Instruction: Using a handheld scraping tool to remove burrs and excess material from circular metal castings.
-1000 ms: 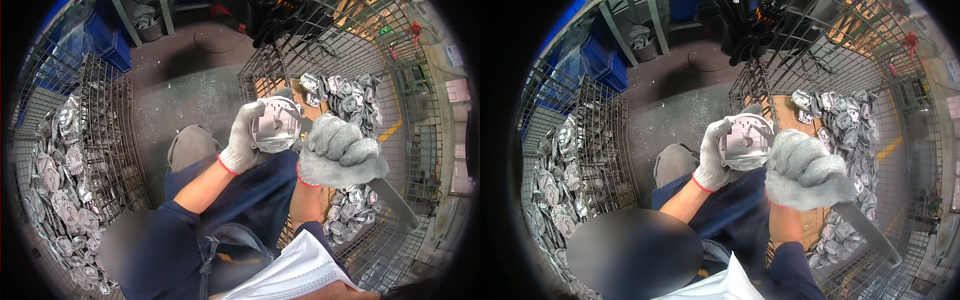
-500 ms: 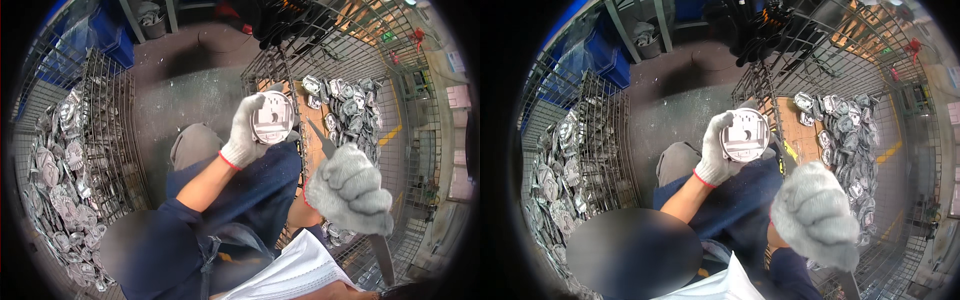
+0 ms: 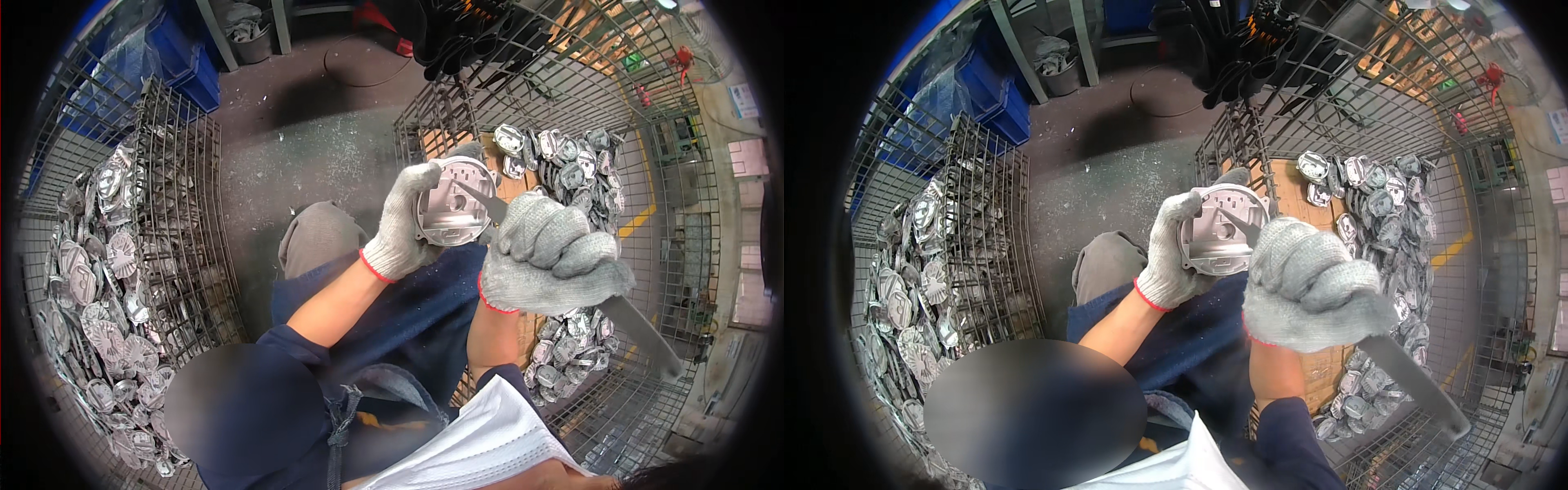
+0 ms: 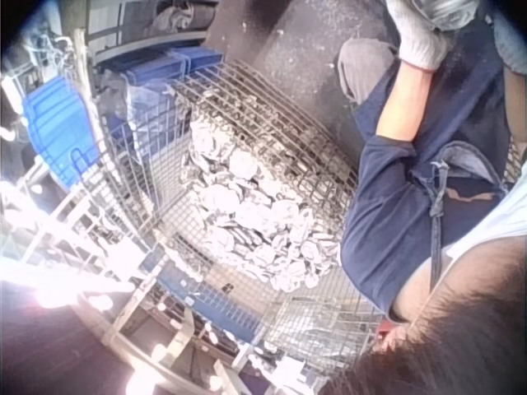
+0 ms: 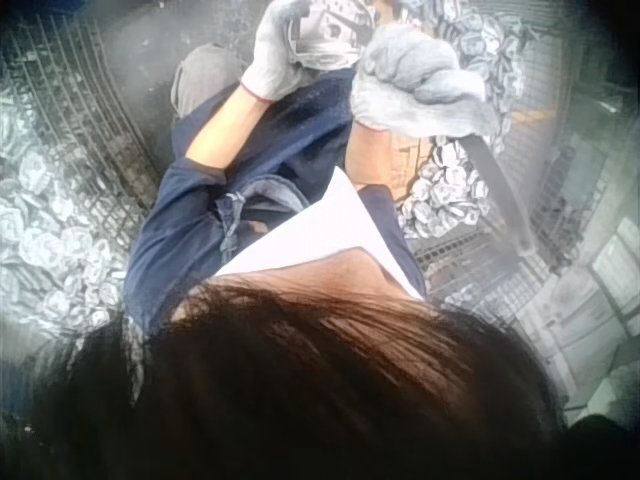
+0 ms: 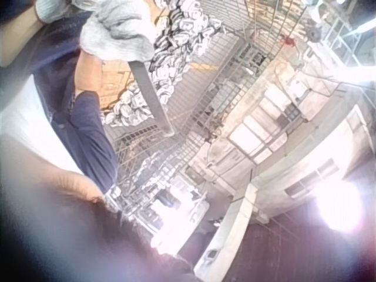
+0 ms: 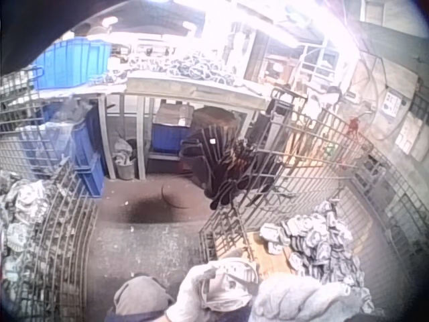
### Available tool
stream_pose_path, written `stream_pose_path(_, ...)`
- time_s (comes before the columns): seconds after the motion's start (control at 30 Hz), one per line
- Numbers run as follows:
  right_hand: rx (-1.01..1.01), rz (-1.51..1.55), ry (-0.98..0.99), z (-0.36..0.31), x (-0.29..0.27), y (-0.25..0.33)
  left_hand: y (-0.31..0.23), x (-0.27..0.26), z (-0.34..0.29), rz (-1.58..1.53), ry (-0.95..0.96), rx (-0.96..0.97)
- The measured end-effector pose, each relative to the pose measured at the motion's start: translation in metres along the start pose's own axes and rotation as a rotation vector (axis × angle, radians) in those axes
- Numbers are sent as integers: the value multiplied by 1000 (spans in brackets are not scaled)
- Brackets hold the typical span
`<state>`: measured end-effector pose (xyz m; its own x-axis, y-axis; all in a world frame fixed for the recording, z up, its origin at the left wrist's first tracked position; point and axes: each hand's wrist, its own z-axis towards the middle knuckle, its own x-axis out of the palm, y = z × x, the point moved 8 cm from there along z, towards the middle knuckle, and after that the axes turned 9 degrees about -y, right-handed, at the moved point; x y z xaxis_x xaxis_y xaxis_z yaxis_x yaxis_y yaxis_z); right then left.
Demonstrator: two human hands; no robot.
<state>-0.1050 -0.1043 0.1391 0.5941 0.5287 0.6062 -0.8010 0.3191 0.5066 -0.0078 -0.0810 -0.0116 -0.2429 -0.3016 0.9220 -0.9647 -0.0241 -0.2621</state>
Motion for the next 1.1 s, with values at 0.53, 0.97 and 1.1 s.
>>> stream_pose_path(0.53, -60, -64, -88, 15, 1, 12, 3, 4, 5, 120, 18, 41)
stream_pose_path(0.97, -57, 45, -5, 0, -7, 7, -4, 3, 1, -89, -7, 51)
stream_pose_path(1.1, -16, 58, -74, -1, -11, -6, -5, 2, 0, -41, -15, 63)
